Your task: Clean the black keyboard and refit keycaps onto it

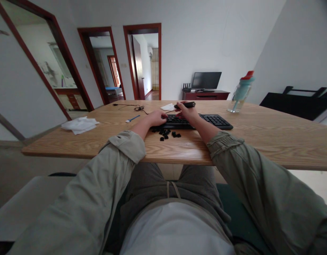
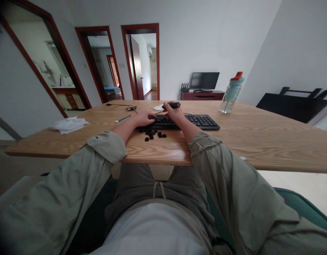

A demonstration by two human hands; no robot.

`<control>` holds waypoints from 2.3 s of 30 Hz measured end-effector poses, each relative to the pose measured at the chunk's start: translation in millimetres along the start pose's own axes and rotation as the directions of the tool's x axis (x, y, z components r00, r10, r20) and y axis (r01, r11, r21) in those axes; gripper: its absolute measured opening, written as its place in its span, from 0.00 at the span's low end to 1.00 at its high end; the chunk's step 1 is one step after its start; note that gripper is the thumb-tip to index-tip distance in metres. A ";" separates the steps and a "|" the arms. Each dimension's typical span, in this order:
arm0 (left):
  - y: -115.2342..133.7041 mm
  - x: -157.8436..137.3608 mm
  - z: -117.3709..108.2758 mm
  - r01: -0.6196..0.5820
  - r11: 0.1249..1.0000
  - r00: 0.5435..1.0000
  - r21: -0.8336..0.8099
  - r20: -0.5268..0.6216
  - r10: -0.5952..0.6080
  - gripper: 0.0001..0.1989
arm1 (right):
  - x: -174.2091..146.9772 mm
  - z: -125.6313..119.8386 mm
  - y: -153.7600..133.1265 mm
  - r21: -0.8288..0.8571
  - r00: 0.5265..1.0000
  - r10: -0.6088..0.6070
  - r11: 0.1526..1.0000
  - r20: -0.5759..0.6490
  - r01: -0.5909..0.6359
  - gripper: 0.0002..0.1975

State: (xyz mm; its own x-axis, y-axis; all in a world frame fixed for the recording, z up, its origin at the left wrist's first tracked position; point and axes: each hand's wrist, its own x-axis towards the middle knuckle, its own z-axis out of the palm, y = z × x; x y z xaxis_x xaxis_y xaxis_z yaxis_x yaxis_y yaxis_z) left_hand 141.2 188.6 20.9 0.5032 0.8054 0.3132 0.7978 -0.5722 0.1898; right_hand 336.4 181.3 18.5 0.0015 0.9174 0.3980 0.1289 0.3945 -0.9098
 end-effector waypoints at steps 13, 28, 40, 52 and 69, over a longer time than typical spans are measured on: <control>30.8 26.5 -13.7 0.069 0.956 0.983 0.285 0.147 -0.115 0.15 | 6.2 -4.5 4.9 -0.205 0.983 -0.179 0.964 -0.042 0.167 0.19; 2.2 9.2 -32.5 0.067 0.988 0.995 -0.140 0.080 -0.056 0.12 | 1.4 0.1 0.4 -0.301 0.977 -0.211 0.933 -0.009 0.199 0.21; -2.1 4.2 -12.3 -0.091 0.993 0.996 -0.072 -0.026 0.089 0.12 | -11.4 17.4 -0.3 -0.398 0.965 -0.257 0.881 0.048 0.255 0.18; 2.6 0.0 -11.3 -0.100 0.995 0.995 -0.020 -0.025 0.100 0.11 | -7.5 22.6 8.8 -0.307 0.967 -0.244 0.917 0.076 0.256 0.19; 2.1 4.0 -10.4 -0.063 0.984 0.998 0.165 0.007 0.062 0.13 | -1.7 20.2 11.6 -0.407 0.956 -0.285 0.867 0.069 0.287 0.18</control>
State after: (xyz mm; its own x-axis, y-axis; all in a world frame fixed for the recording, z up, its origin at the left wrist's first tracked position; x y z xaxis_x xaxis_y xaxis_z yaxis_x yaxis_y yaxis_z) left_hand 141.5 189.1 32.2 0.5542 0.7692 0.3181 0.8086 -0.5882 0.0136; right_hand 317.9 185.5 4.8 -0.1035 0.7684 0.6315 0.5159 0.5843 -0.6265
